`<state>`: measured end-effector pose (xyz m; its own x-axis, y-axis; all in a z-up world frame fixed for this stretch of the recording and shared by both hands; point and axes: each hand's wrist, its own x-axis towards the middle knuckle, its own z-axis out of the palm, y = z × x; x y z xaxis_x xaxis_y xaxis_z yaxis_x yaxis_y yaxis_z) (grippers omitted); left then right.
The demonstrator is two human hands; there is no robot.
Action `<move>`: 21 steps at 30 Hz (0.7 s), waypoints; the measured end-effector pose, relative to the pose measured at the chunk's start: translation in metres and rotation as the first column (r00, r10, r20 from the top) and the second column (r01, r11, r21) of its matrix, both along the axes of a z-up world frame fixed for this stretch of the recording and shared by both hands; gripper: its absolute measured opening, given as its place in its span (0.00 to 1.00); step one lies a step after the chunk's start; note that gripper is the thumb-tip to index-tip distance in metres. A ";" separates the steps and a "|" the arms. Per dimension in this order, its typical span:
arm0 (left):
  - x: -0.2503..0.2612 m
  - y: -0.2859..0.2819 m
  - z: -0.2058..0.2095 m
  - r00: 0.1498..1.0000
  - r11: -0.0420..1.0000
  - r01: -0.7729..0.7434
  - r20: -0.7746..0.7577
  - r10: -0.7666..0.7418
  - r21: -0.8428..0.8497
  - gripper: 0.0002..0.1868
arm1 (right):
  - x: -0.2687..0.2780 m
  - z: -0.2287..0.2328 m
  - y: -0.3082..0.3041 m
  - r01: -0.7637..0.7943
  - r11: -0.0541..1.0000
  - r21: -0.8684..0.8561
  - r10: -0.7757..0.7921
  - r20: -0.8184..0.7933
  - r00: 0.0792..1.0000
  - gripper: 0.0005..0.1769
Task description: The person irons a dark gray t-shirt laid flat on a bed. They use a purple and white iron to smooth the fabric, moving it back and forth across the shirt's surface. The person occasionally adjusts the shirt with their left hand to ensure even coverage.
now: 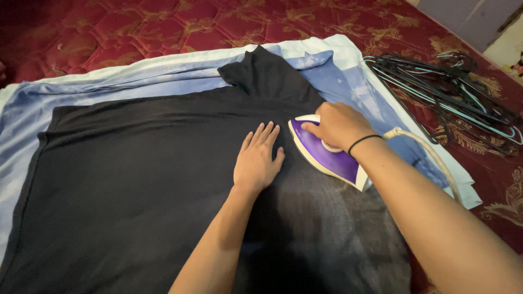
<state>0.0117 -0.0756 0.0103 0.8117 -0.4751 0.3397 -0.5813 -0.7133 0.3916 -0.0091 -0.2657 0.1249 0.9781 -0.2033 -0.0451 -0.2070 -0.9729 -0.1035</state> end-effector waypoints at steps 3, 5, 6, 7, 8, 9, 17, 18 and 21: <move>-0.001 -0.001 -0.002 1.000 1.000 -0.003 0.000 0.003 0.025 0.33 | -0.006 0.001 -0.002 0.014 0.999 0.038 -0.012 -0.047 0.999 0.28; -0.004 -0.003 -0.004 1.000 1.000 -0.009 0.012 0.008 0.025 0.34 | -0.011 0.003 -0.004 -0.035 0.999 0.026 0.036 -0.043 0.998 0.28; -0.005 -0.004 -0.004 1.000 0.999 -0.011 0.012 0.010 0.030 0.34 | -0.014 0.004 -0.004 -0.058 0.998 0.019 0.059 -0.041 0.997 0.28; -0.005 -0.004 -0.004 1.000 0.999 -0.012 0.011 0.012 0.036 0.34 | -0.016 0.006 -0.004 -0.058 0.998 0.037 0.061 -0.075 0.995 0.28; -0.006 -0.004 -0.004 1.000 0.999 -0.015 0.010 0.015 0.042 0.34 | -0.018 0.009 -0.003 -0.059 0.997 0.055 0.064 -0.110 0.992 0.27; -0.007 -0.004 -0.004 1.000 0.999 -0.016 0.019 0.015 0.041 0.34 | -0.021 0.012 -0.003 -0.059 0.996 0.073 0.069 -0.145 0.987 0.27; -0.011 -0.004 -0.007 0.998 0.999 -0.025 0.050 0.026 -0.022 0.31 | -0.052 0.021 0.009 -0.184 0.982 -0.034 0.181 -0.064 0.981 0.28; -0.011 -0.004 -0.007 0.998 0.999 -0.029 0.049 0.030 -0.016 0.31 | -0.055 0.018 0.011 -0.202 0.977 -0.073 0.203 0.003 0.979 0.27; -0.011 -0.005 -0.008 0.998 0.999 -0.033 0.048 0.033 0.002 0.32 | -0.058 0.013 0.015 -0.184 0.969 -0.165 0.187 0.000 0.982 0.30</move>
